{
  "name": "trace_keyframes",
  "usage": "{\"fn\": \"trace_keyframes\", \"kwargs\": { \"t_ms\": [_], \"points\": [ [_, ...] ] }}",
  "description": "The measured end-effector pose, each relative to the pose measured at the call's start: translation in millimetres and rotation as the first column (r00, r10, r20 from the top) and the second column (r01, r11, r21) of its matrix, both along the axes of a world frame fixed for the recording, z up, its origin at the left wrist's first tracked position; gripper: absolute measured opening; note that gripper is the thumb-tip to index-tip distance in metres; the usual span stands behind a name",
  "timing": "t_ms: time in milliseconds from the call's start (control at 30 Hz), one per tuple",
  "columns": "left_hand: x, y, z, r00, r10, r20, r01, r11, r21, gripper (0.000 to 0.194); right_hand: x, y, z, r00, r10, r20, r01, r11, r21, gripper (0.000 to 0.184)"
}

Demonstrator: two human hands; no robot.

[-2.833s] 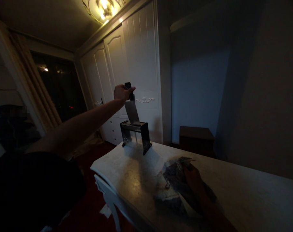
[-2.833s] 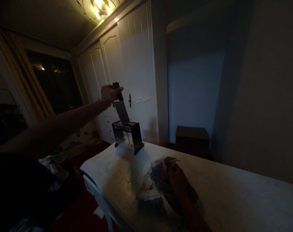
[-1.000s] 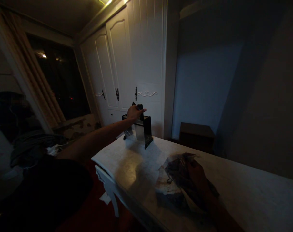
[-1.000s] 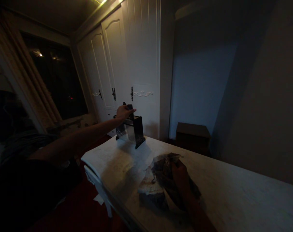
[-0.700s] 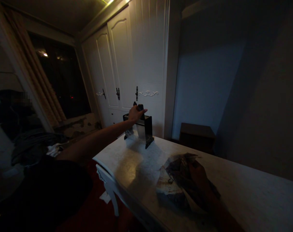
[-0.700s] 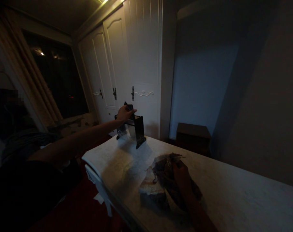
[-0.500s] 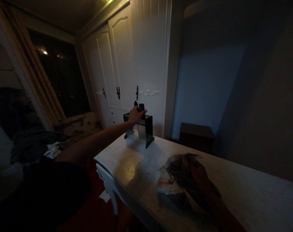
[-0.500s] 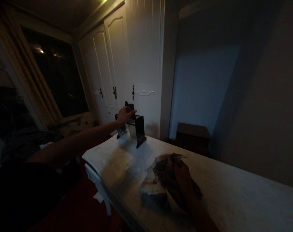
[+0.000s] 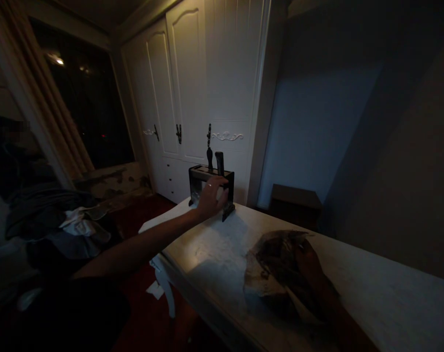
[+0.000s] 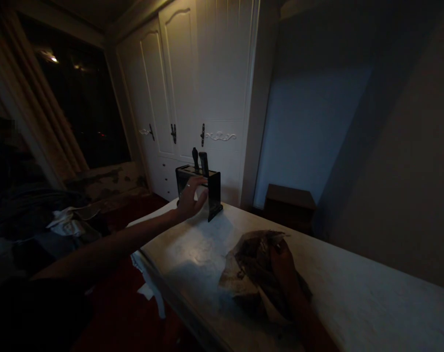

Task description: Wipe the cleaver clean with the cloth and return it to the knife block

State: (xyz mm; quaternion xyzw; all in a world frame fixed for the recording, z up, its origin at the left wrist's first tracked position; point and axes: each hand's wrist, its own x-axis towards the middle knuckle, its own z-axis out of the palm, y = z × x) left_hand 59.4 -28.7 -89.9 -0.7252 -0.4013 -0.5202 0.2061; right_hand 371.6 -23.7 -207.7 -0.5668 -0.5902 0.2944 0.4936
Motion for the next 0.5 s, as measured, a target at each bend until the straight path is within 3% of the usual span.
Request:
{"fn": "trace_keyframes", "kwargs": {
  "t_ms": [100, 200, 300, 400, 500],
  "points": [
    [15.6, -17.2, -28.5, 0.973, -0.123, -0.196, 0.106, 0.99, -0.097, 0.02, 2.2, 0.2, -0.4, 0.999, -0.042, -0.011, 0.042, 0.999, 0.014, 0.05],
    [31.3, -28.6, -56.3, 0.895, -0.286, -0.343, 0.207, 0.946, -0.249, 0.019, 6.7, -1.6, -2.0, 0.998, -0.064, 0.0, 0.063, 0.997, 0.048, 0.046],
    [45.4, -35.1, -81.5, 0.852, -0.387, -0.353, 0.249, 0.892, -0.377, 0.02, 12.0, -1.9, -4.7, 0.996, -0.091, 0.003, 0.09, 0.991, 0.098, 0.042],
    [58.2, -37.5, -98.3, 0.853, -0.41, -0.322, 0.21, 0.835, -0.508, 0.015, 15.0, 0.5, -7.1, 0.992, -0.124, -0.025, 0.127, 0.979, 0.161, 0.039],
    [70.5, -35.9, -101.9, 0.87, -0.372, -0.325, 0.089, 0.766, -0.637, 0.016, 14.7, -1.8, -6.4, 0.984, -0.151, -0.1, 0.17, 0.957, 0.235, 0.041]
  ]
}}
